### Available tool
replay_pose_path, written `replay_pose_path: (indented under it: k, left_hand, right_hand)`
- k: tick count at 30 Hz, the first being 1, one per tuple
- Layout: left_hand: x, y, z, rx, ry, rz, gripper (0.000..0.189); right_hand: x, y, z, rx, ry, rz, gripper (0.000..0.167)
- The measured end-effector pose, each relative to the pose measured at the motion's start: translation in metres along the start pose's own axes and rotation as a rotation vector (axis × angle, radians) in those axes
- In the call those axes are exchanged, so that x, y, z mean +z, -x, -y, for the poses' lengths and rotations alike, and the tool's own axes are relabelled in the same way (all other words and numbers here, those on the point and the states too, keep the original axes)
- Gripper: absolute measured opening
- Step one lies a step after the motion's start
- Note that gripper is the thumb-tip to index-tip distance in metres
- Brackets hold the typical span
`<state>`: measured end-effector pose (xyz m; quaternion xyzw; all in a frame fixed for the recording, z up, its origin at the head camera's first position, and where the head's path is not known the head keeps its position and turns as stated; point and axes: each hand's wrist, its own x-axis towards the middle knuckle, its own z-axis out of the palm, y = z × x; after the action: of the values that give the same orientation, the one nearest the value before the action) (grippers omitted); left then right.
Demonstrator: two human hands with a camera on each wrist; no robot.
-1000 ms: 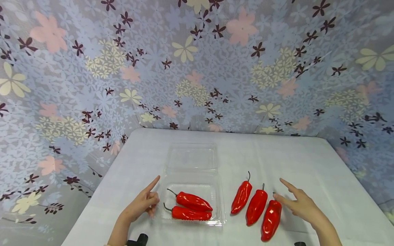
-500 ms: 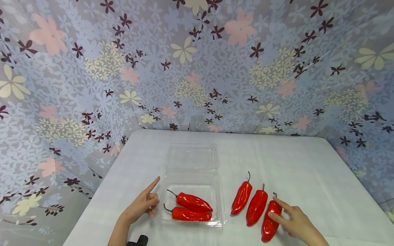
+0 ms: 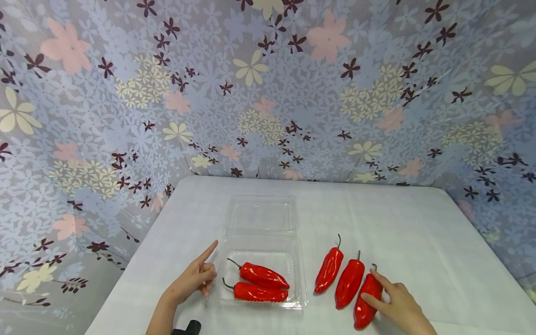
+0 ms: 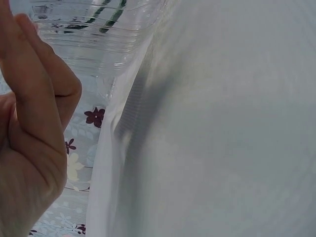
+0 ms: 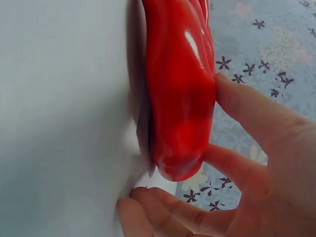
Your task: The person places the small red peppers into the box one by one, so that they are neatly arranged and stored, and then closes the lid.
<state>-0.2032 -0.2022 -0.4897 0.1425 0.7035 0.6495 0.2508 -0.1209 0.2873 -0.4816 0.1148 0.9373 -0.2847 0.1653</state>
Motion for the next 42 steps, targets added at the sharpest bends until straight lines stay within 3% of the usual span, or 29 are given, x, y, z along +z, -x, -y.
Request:
replay_pose_path:
  k: [11, 17, 24, 30, 35, 42]
  left_hand:
    - [-0.001, -0.002, 0.001, -0.005, 0.008, -0.005, 0.079]
    - [0.000, -0.001, 0.004, -0.009, 0.035, 0.015, 0.082]
    - [-0.002, 0.000, 0.006, 0.009, 0.054, 0.023, 0.081]
    - [-0.004, 0.000, 0.007, 0.024, 0.071, 0.029, 0.081]
    - [-0.003, 0.000, 0.006, 0.019, 0.077, 0.024, 0.081]
    - [-0.005, 0.000, 0.007, 0.009, 0.082, 0.021, 0.080]
  right_hand:
    - [0.006, -0.004, 0.002, -0.053, -0.085, 0.008, 0.093]
    - [0.016, -0.005, -0.003, -0.015, -0.196, 0.029, 0.092]
    - [0.022, -0.013, -0.006, 0.008, -0.246, 0.053, 0.103]
    - [0.020, -0.018, -0.003, 0.041, -0.296, 0.074, 0.099]
    - [0.006, -0.018, -0.005, 0.040, -0.322, 0.029, 0.097]
    - [-0.034, -0.012, 0.002, -0.018, -0.425, -0.053, 0.092]
